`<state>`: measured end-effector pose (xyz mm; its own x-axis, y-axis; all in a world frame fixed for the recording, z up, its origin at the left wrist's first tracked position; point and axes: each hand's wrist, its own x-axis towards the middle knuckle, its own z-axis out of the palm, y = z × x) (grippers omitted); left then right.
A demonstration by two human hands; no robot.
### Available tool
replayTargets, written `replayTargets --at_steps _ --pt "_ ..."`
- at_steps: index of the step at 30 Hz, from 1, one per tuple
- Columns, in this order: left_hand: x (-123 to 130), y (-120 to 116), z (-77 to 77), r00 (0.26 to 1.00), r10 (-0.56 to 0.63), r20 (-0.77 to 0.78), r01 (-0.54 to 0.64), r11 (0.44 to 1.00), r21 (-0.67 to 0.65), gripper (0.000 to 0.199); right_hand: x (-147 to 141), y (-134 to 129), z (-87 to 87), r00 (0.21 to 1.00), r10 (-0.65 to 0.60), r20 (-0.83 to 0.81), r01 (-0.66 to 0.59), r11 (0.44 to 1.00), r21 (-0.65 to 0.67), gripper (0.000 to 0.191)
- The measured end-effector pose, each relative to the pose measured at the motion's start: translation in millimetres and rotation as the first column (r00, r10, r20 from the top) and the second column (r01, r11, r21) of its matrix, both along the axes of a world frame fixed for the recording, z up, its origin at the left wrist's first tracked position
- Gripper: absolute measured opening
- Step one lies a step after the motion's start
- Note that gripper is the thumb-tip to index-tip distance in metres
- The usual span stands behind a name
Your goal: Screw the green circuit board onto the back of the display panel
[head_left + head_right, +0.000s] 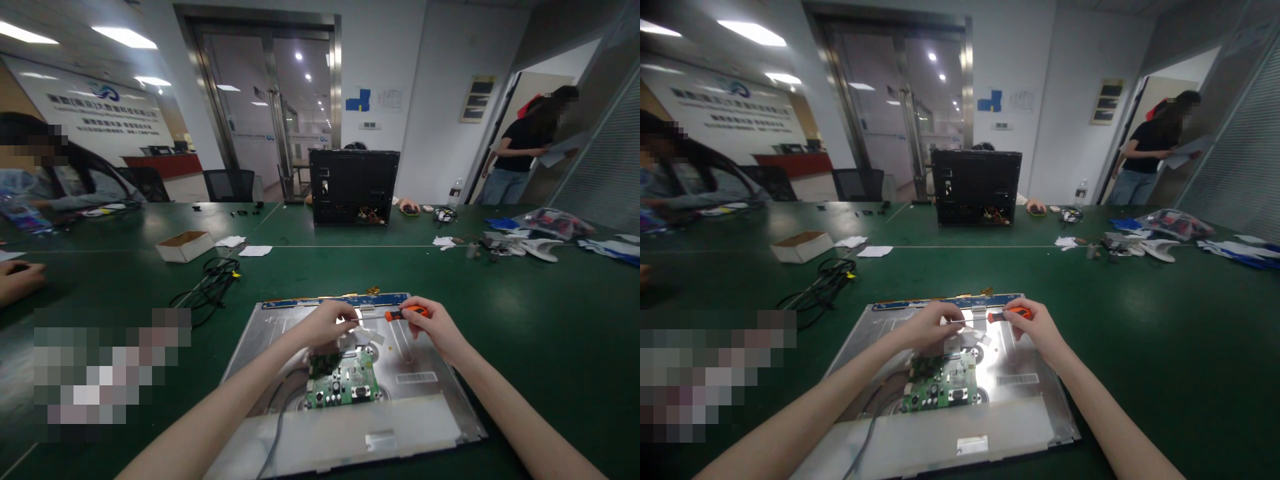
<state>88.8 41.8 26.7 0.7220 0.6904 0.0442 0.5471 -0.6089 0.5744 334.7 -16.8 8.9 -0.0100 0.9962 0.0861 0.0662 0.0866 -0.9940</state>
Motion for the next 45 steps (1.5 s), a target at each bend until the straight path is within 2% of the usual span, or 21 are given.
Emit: replayTargets --at_steps 4,9,15,25,33,45 --pt "-2 0 3.3 0.998 -0.008 -0.057 0.010 0.999 0.036 0.011 -1 0 -1.0 1.000 -0.001 0.006 0.001 1.000 0.004 0.031" --pt "5 -14 -0.9 0.988 -0.036 -0.151 0.053 0.993 0.109 0.007 0 0 -1.3 1.000 -0.004 0.010 0.004 1.000 0.011 0.033" --pt "12 -23 -4.1 0.975 0.009 -0.223 0.043 0.973 0.226 0.006 0 0 -0.8 1.000 -0.002 0.004 0.002 1.000 0.009 0.033" --pt "24 -30 -8.0 0.954 0.122 -0.275 -0.031 0.949 0.313 0.004 1 -1 2.0 1.000 -0.012 -0.010 0.012 1.000 0.029 0.034" --pt "22 -28 -8.5 0.965 0.100 -0.244 -0.031 0.962 0.272 0.009 2 1 2.4 1.000 -0.018 0.004 0.018 0.999 0.043 0.034" --pt "22 -26 -9.1 0.993 -0.035 -0.117 0.040 0.998 0.043 0.011 2 1 1.0 1.000 -0.009 0.006 0.009 0.998 0.056 0.032"
